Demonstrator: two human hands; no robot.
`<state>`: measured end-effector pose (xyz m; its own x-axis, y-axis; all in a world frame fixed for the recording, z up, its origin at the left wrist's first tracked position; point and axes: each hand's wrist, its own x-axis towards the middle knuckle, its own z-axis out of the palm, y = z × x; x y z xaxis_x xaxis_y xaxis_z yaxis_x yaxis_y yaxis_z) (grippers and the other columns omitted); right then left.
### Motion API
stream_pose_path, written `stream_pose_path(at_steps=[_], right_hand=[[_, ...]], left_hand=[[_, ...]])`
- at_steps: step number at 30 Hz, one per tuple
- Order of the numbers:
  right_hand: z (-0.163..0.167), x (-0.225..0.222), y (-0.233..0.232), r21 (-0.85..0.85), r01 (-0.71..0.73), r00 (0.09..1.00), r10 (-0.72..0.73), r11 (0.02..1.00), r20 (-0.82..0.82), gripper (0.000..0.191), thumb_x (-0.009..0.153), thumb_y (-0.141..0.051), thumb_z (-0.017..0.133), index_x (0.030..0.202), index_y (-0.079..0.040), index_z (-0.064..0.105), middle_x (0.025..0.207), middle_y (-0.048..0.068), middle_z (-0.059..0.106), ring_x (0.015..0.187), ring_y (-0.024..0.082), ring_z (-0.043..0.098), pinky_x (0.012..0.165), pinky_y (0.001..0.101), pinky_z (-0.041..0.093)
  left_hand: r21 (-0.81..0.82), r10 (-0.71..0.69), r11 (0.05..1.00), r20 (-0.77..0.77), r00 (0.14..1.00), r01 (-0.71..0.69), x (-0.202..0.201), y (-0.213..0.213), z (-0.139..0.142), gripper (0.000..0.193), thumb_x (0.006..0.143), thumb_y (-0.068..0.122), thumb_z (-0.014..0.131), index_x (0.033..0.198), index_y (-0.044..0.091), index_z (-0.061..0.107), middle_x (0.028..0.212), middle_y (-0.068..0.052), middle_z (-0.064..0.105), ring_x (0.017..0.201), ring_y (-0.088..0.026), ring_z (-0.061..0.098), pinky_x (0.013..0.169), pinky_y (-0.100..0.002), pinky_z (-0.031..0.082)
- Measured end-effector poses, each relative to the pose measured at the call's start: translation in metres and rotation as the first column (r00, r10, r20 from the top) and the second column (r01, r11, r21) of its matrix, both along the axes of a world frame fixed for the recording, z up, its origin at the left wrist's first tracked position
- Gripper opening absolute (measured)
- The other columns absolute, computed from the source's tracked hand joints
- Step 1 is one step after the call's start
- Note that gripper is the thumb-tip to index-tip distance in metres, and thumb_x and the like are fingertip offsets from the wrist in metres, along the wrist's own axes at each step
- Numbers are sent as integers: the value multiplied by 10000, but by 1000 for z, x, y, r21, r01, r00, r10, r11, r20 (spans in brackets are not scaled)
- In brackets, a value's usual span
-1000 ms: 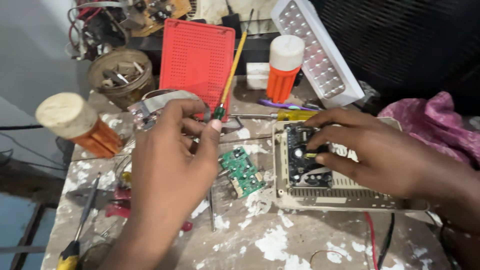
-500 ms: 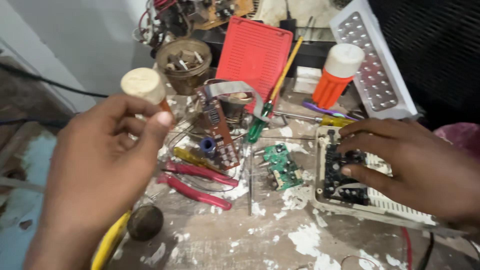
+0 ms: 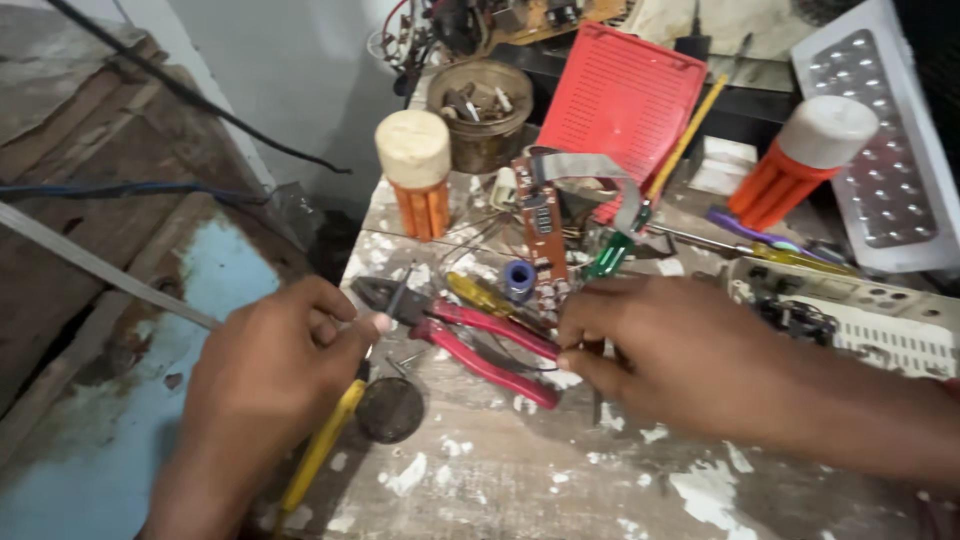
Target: The person wipes a circuit board and a white plastic enclosure with a pink cloth, repositions the board inside the enclosure, handles a small green board and wires, and uses a screwdriver on the assembly at the end.
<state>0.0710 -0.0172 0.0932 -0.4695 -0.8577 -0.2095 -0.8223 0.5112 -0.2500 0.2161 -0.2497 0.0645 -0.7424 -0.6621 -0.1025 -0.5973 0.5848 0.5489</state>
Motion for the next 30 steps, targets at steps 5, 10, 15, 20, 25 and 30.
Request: stream_pose_path(at_steps=[5, 10, 15, 20, 25, 30], right_hand=[[-32, 22, -30, -27, -126, 991, 124, 992, -54, 227, 895, -319, 691, 928, -97, 659, 892, 93, 712, 763, 331, 708, 662, 491, 551], [-46, 38, -56, 143, 2, 984, 24, 990, -178, 344, 930, -400, 601, 1040, -74, 593, 859, 131, 694, 684, 358, 703, 594, 511, 561], [-43, 37, -66, 142, 30, 967, 7, 989, -253, 328, 876, -378, 599, 998, -73, 611, 818, 139, 700, 603, 386, 699, 531, 530, 558], [-42, 35, -67, 88, 13, 964, 10, 996, -264, 313, 864, -359, 621, 970, -64, 614, 778, 145, 697, 619, 381, 703, 530, 520, 562], [-33, 29, -70, 113, 109, 983, -90, 988, -163, 247, 898, -364, 627, 975, -131, 647, 738, 102, 709, 569, 293, 710, 559, 457, 565], [-20, 14, -76, 192, 268, 962, -274, 944, 7, 202, 917, -364, 682, 998, -179, 692, 683, 55, 733, 539, 206, 683, 593, 408, 540]], left_hand=[[70, -101, 993, 29, 994, 99, 11, -19, -17, 376, 760, 445, 850, 918, 115, 763, 765, -77, 761, 743, -225, 700, 675, -377, 543], [26, -119, 992, -191, 974, 126, 14, -26, -31, 195, 723, 266, 805, 811, 97, 765, 708, -77, 761, 649, -239, 738, 607, -372, 550], [84, -54, 994, -204, 978, 72, 17, -33, -38, 190, 719, 254, 815, 802, 89, 771, 670, -72, 759, 609, -222, 744, 601, -361, 558], [72, -4, 997, -241, 970, 22, 15, -40, -43, 228, 687, 268, 843, 793, 81, 769, 652, -74, 759, 569, -208, 741, 585, -345, 568], [118, 42, 993, -275, 960, -10, 15, -44, -48, 222, 691, 246, 846, 791, 66, 765, 626, -78, 753, 529, -187, 740, 551, -327, 562], [159, 74, 987, -299, 951, -27, 15, -46, -49, 192, 688, 205, 830, 787, 53, 768, 613, -72, 754, 519, -159, 732, 531, -314, 552]])
